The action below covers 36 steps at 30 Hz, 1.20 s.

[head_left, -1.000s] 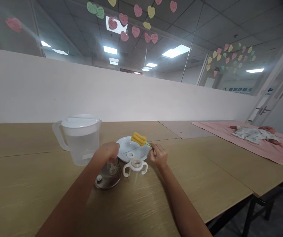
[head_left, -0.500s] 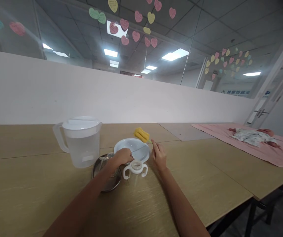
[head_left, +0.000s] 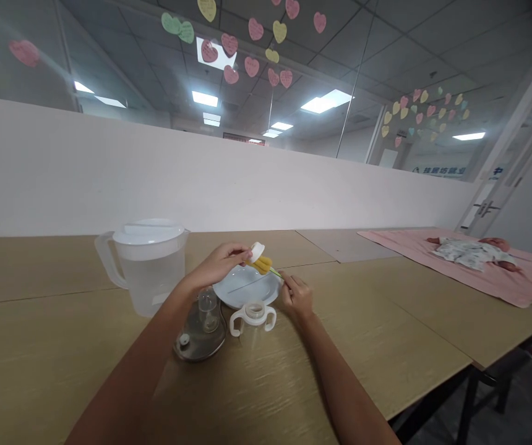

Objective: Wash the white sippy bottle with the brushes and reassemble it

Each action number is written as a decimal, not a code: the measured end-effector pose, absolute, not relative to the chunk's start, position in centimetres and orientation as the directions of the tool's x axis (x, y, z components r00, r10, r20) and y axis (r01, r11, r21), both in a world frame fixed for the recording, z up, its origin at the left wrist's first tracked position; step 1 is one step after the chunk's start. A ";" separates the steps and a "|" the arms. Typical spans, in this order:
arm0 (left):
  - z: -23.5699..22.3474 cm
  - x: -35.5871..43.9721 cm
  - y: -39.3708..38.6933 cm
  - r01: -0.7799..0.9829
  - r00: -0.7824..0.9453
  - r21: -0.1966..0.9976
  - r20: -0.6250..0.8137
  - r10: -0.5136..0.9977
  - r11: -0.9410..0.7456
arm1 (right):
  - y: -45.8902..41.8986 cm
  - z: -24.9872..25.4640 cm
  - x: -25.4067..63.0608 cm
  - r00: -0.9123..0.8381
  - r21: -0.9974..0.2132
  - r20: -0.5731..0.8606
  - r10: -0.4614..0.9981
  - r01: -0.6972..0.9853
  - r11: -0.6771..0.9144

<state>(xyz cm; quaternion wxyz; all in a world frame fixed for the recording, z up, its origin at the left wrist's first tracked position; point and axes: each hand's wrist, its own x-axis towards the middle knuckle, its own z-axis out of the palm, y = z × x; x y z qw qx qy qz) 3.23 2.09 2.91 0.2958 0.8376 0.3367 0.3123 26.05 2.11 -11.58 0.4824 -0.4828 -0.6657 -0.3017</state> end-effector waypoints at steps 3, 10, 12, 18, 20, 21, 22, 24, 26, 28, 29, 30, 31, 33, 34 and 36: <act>2.4 3.5 2.3 0.478 0.493 0.579 0.445 0.748 -0.660 | 1.9 -11.4 25.6 -0.132 -0.006 0.939 0.316 0.916 0.402; 2.0 2.7 3.3 0.619 0.304 0.517 0.536 0.787 -0.591 | 1.8 -10.9 25.5 -0.036 -0.089 0.961 0.274 0.899 0.429; 2.4 2.6 3.2 0.518 0.407 0.593 0.463 0.788 -0.616 | 1.9 -10.9 25.7 -0.006 -0.116 0.960 0.279 0.901 0.418; 2.7 3.6 1.9 0.391 0.481 0.692 0.408 0.776 -0.607 | 1.7 -10.9 25.2 -0.009 -0.120 0.964 0.267 0.878 0.463; 2.6 3.9 1.5 0.421 0.442 0.675 0.431 0.787 -0.606 | 1.6 -10.9 24.9 0.001 -0.141 0.962 0.274 0.860 0.491; 2.5 4.1 1.3 0.433 0.439 0.668 0.430 0.789 -0.605 | 1.5 -10.9 24.8 0.013 -0.159 0.960 0.279 0.848 0.506; 2.5 4.2 1.2 0.434 0.446 0.667 0.425 0.788 -0.606 | 1.5 -11.0 24.7 0.026 -0.177 0.959 0.284 0.836 0.520; 2.5 4.2 1.0 0.399 0.482 0.680 0.416 0.771 -0.616 | 1.5 -11.0 24.7 0.051 -0.205 0.956 0.288 0.818 0.538; 2.6 4.1 1.0 0.335 0.518 0.704 0.417 0.747 -0.626 | 1.5 -11.1 24.7 0.053 -0.207 0.957 0.286 0.815 0.542; 2.7 3.9 1.0 0.307 0.527 0.705 0.434 0.731 -0.640 | 1.6 -11.1 24.9 0.036 -0.186 0.960 0.279 0.825 0.534; 2.8 3.8 1.1 0.329 0.509 0.681 0.455 0.730 -0.654 | 1.6 -11.1 25.0 0.027 -0.175 0.960 0.278 0.833 0.525; 2.9 3.7 1.1 0.379 0.474 0.635 0.492 0.730 -0.674 | 1.6 -11.0 25.0 0.021 -0.168 0.960 0.279 0.842 0.513; 2.9 3.7 1.1 0.451 0.429 0.565 0.542 0.723 -0.691 | 1.7 -11.0 25.1 0.026 -0.170 0.959 0.281 0.850 0.499; 2.8 3.7 1.3 0.602 0.353 0.387 0.656 0.668 -0.698 | 1.7 -11.0 25.1 0.074 -0.204 0.956 0.284 0.864 0.460; 2.7 3.8 1.3 0.655 0.343 0.305 0.694 0.632 -0.691 | 1.6 -11.0 25.1 0.109 -0.227 0.954 0.279 0.869 0.439; 2.3 4.1 1.5 0.696 0.373 0.204 0.717 0.589 -0.689 | 1.6 -11.0 24.9 0.143 -0.243 0.956 0.258 0.877 0.415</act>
